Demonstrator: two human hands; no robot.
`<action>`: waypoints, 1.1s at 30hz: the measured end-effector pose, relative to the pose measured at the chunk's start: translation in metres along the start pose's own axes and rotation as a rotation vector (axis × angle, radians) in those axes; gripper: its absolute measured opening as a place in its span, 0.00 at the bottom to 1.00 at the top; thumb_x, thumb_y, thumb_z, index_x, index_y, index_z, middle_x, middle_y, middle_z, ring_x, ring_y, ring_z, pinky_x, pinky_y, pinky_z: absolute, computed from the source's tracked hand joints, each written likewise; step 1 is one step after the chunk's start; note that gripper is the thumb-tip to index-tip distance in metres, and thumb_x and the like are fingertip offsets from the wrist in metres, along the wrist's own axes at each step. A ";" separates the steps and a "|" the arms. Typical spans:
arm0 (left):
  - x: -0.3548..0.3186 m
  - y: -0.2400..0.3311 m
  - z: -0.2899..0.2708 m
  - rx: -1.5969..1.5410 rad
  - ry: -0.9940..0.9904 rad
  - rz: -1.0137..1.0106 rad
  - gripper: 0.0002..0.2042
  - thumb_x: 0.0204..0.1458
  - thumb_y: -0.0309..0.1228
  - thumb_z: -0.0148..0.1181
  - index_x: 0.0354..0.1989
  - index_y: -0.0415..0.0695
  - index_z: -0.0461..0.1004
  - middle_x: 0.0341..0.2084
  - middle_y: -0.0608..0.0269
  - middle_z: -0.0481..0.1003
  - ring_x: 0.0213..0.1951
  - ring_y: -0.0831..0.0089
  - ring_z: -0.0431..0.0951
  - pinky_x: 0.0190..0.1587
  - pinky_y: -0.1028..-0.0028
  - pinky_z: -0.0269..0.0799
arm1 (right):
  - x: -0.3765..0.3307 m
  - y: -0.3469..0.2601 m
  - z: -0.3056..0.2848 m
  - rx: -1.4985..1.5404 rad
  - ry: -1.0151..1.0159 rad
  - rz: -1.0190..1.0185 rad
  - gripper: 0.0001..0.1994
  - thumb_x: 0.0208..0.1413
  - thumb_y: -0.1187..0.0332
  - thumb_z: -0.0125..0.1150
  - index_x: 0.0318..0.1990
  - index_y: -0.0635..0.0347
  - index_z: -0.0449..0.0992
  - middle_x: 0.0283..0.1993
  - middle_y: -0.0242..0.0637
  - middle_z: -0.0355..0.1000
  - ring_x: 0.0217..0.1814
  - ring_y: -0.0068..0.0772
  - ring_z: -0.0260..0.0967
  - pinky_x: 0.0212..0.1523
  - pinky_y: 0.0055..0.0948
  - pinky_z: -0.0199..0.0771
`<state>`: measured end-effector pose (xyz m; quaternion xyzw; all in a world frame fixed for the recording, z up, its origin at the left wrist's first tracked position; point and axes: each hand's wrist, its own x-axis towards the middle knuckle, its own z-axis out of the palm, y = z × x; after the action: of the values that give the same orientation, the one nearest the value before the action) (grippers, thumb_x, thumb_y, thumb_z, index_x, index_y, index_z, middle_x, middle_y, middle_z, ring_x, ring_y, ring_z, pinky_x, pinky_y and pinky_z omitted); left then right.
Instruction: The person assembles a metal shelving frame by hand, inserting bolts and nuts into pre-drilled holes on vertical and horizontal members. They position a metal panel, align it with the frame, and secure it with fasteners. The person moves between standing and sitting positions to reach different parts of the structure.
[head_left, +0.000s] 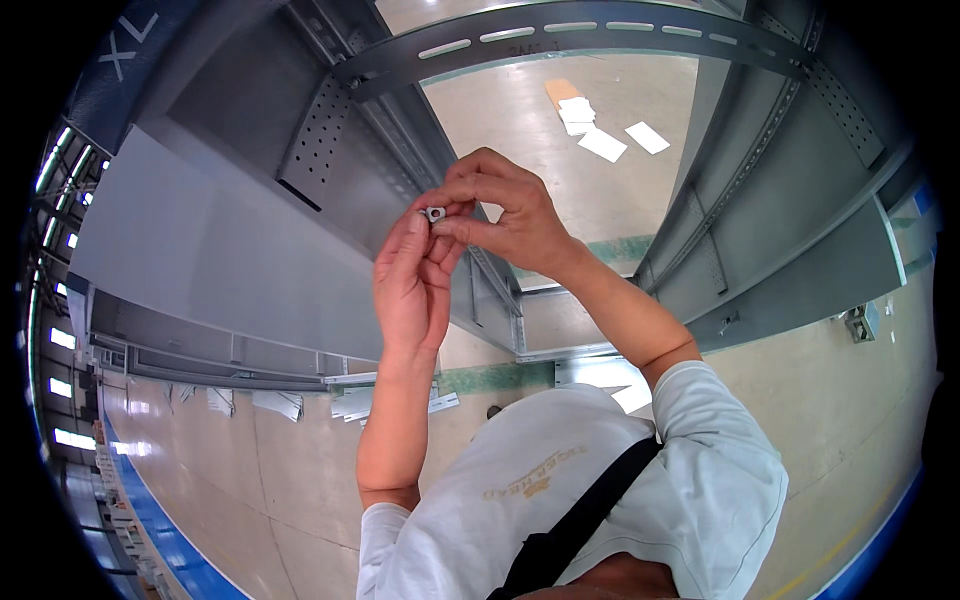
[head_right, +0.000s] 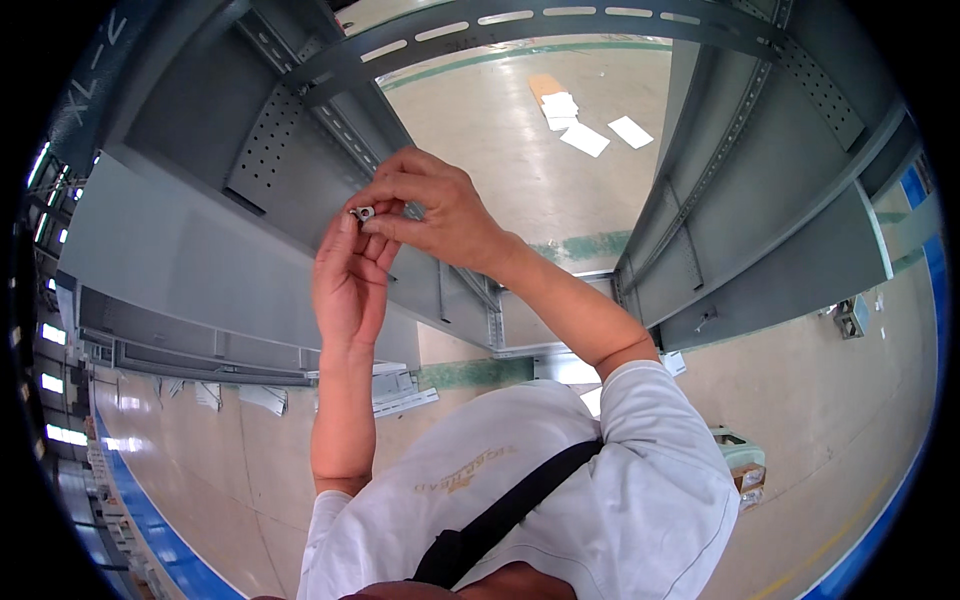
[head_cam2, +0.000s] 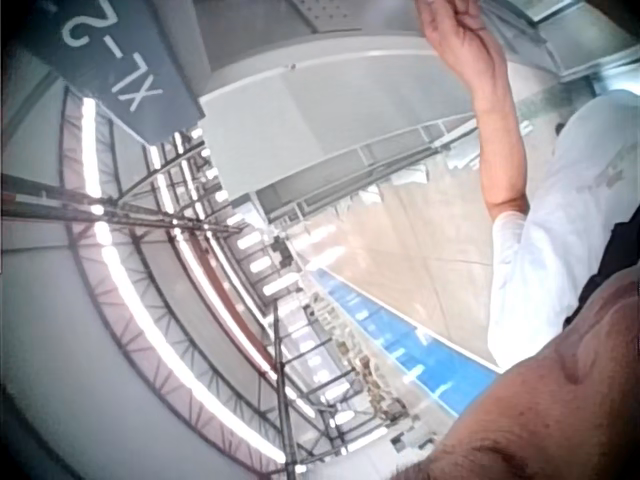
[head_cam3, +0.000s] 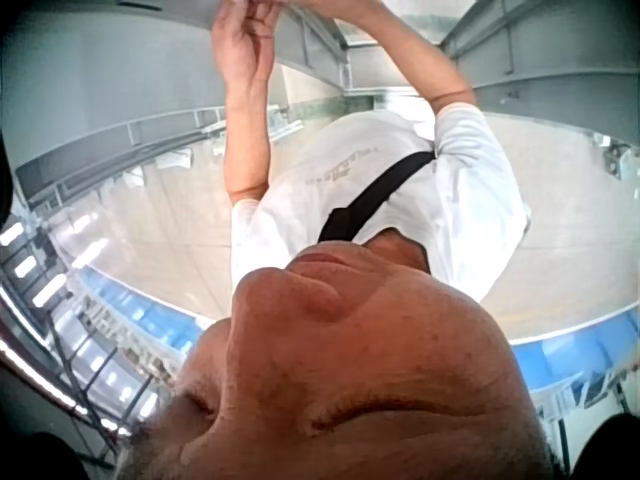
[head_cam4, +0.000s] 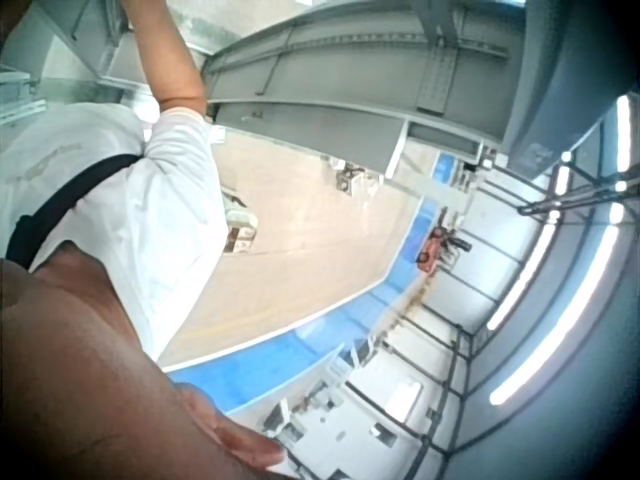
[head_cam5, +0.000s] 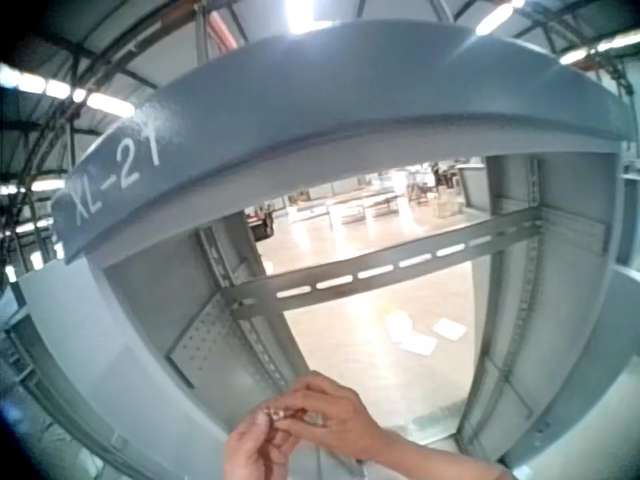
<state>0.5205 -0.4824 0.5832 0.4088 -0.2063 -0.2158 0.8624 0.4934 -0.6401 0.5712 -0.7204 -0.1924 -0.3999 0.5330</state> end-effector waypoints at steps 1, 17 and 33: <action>0.000 0.000 -0.001 -0.011 0.003 -0.011 0.17 0.69 0.33 0.46 0.56 0.31 0.70 0.52 0.46 0.76 0.57 0.57 0.76 0.61 0.62 0.72 | 0.000 0.000 0.000 -0.006 0.002 -0.006 0.15 0.47 0.76 0.73 0.44 0.54 0.85 0.42 0.33 0.72 0.42 0.27 0.73 0.42 0.27 0.77; 0.006 0.008 -0.023 -0.059 -0.235 -0.213 0.19 0.69 0.37 0.45 0.60 0.36 0.68 0.59 0.47 0.71 0.63 0.58 0.70 0.66 0.55 0.66 | 0.000 0.004 -0.003 0.040 -0.031 -0.011 0.12 0.48 0.75 0.73 0.43 0.57 0.85 0.47 0.36 0.75 0.43 0.27 0.75 0.41 0.25 0.77; 0.016 -0.013 -0.038 -0.035 -0.194 -0.143 0.17 0.67 0.39 0.53 0.56 0.40 0.72 0.54 0.57 0.74 0.56 0.67 0.75 0.59 0.62 0.72 | 0.008 0.002 -0.013 0.023 -0.103 -0.026 0.11 0.48 0.75 0.72 0.42 0.57 0.84 0.45 0.35 0.76 0.42 0.28 0.76 0.43 0.27 0.77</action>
<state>0.5508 -0.4751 0.5541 0.3848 -0.2553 -0.3191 0.8276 0.4946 -0.6540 0.5774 -0.7314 -0.2336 -0.3671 0.5252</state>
